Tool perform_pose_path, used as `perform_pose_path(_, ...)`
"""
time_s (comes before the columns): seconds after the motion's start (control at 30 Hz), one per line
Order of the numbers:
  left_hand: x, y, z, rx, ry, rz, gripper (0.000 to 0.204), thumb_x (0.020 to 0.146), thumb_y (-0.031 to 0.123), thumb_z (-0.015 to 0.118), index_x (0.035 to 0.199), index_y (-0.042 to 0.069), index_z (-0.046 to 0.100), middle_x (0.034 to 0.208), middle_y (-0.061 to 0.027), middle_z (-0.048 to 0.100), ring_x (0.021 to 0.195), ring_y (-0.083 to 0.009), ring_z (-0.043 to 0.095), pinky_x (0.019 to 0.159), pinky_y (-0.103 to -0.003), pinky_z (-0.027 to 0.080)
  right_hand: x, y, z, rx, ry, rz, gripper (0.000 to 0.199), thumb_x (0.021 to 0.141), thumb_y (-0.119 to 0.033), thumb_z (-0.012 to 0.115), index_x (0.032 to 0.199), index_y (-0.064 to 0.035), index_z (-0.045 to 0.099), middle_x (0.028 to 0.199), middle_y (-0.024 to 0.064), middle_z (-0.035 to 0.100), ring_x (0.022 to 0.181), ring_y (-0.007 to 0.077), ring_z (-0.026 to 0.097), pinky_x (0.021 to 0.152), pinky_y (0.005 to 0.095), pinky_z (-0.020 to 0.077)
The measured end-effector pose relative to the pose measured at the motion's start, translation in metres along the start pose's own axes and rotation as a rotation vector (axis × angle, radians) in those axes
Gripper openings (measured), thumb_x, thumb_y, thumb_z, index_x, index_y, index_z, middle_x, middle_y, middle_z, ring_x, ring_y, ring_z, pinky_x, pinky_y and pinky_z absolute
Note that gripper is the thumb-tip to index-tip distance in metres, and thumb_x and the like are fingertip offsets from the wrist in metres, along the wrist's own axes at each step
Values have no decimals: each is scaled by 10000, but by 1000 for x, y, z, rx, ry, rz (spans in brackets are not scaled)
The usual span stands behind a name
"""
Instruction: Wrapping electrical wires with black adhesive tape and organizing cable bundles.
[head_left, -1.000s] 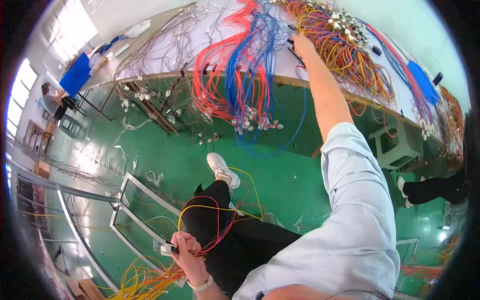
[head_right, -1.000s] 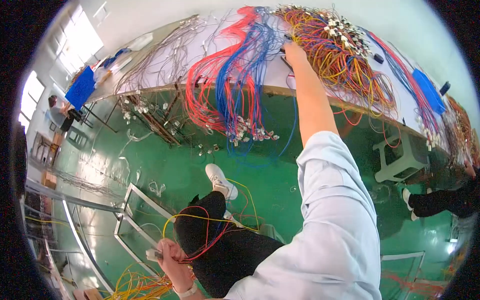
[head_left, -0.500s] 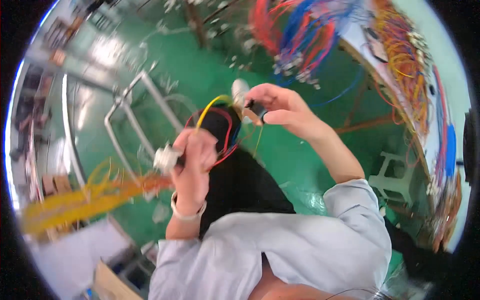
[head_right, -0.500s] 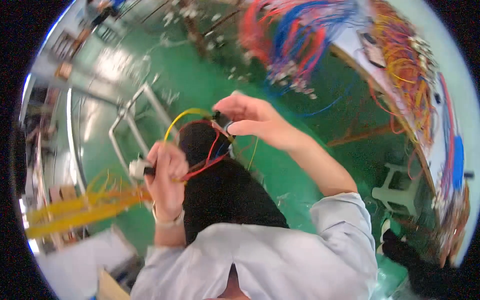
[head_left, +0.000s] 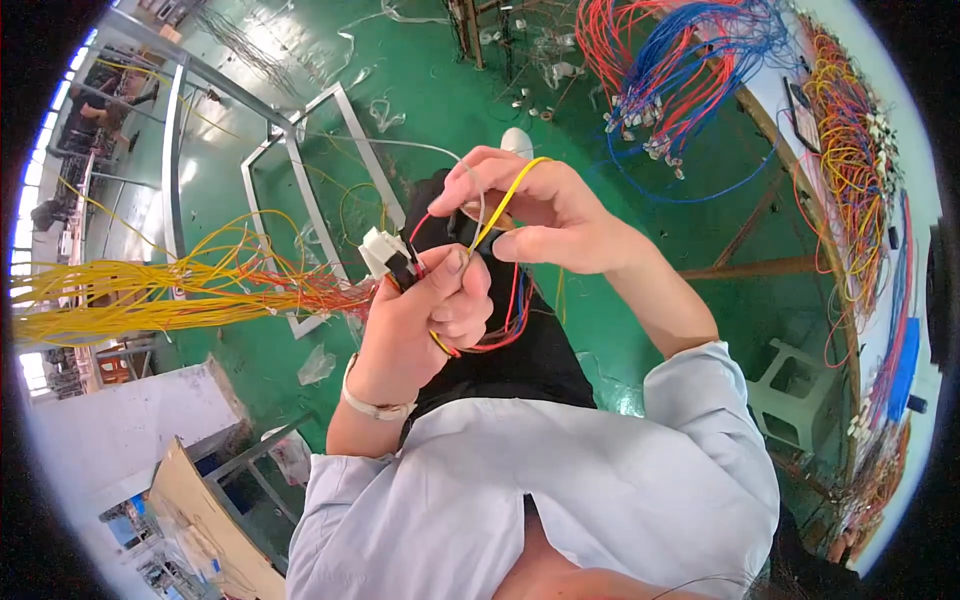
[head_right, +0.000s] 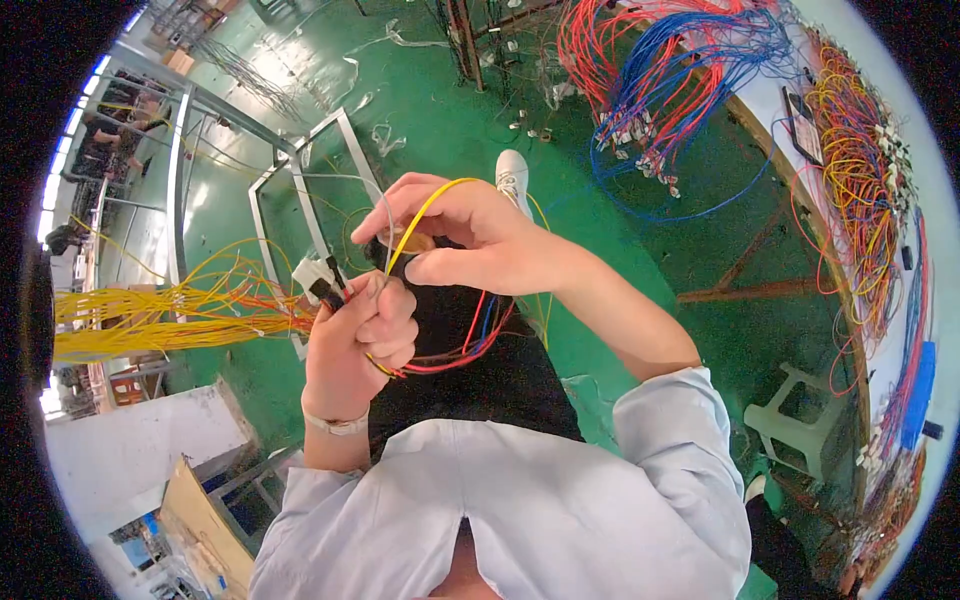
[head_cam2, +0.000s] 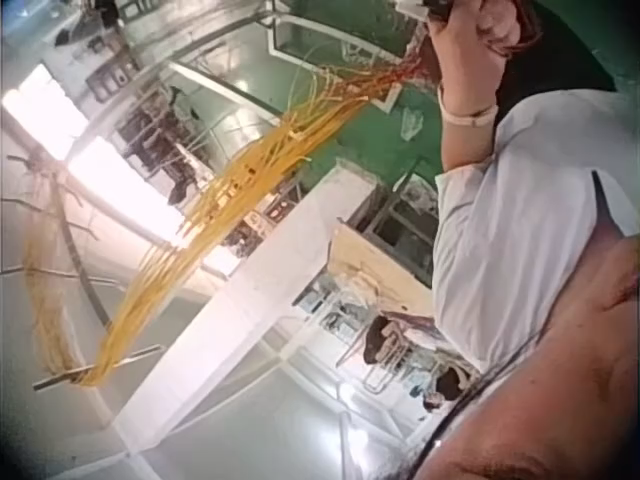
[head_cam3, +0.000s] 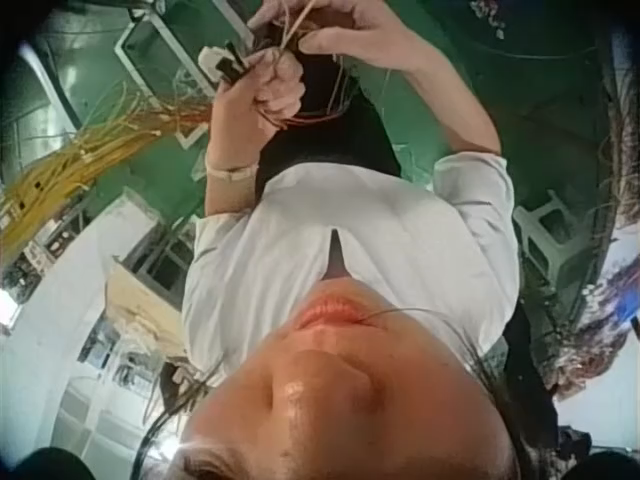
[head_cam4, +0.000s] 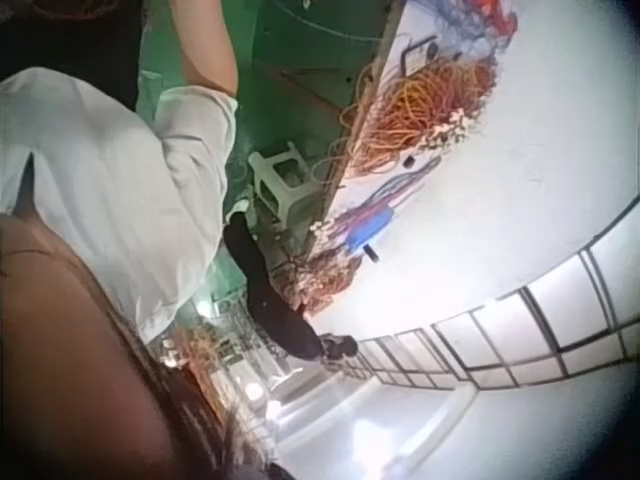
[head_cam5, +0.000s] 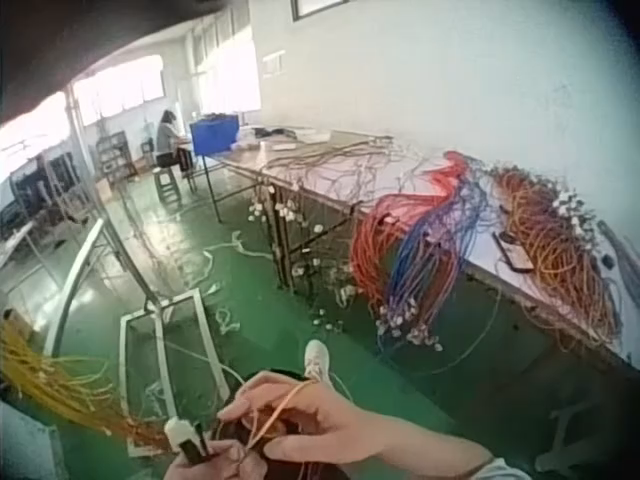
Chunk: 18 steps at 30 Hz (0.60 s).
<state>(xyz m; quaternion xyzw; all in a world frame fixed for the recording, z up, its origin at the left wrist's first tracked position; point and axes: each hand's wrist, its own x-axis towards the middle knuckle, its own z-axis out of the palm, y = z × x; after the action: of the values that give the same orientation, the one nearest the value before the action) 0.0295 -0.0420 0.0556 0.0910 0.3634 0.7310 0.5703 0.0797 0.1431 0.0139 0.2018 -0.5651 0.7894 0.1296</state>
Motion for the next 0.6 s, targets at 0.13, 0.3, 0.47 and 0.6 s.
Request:
perform_pose_path(0.13, -7, 8, -8, -126, -155, -131, 247, 979, 234, 445, 817, 56, 505, 602, 100, 256, 498, -25, 222, 444, -219, 158, 8, -14, 2, -170, -185, -80, 360, 567, -4, 539, 906, -2, 659, 959, 57, 605, 984, 227, 471, 828, 328, 409)
perform_pose_path(0.3, -8, 0, -8, 203, 120, 234, 186, 963, 179, 507, 926, 7, 564, 712, -8, 514, 554, -49, 368, 479, -200, 269, 0, -22, 18, -272, -77, -27, 378, 589, -46, 562, 948, 18, 663, 987, 87, 612, 987, 228, 482, 852, 335, 412)
perform_pose_path(0.47, 10, -13, -18, 1218, 500, 794, 118, 916, 130, 590, 950, 18, 604, 746, 10, 572, 666, -78, 508, 623, -227, 430, -14, -26, 34, -361, 97, 31, 606, 656, -91, 813, 1185, 48, 554, 1379, 224, 430, 1050, 240, 531, 894, 371, 446)
perform_pose_path(0.6, 9, -24, -20, 1210, 446, 799, 59, 844, 55, 630, 868, 22, 587, 666, -45, 558, 578, -111, 509, 576, -249, 441, -8, -14, 33, -181, 210, -53, 479, 703, 10, 775, 1142, 5, 582, 1278, 121, 498, 946, 142, 600, 755, 254, 492)
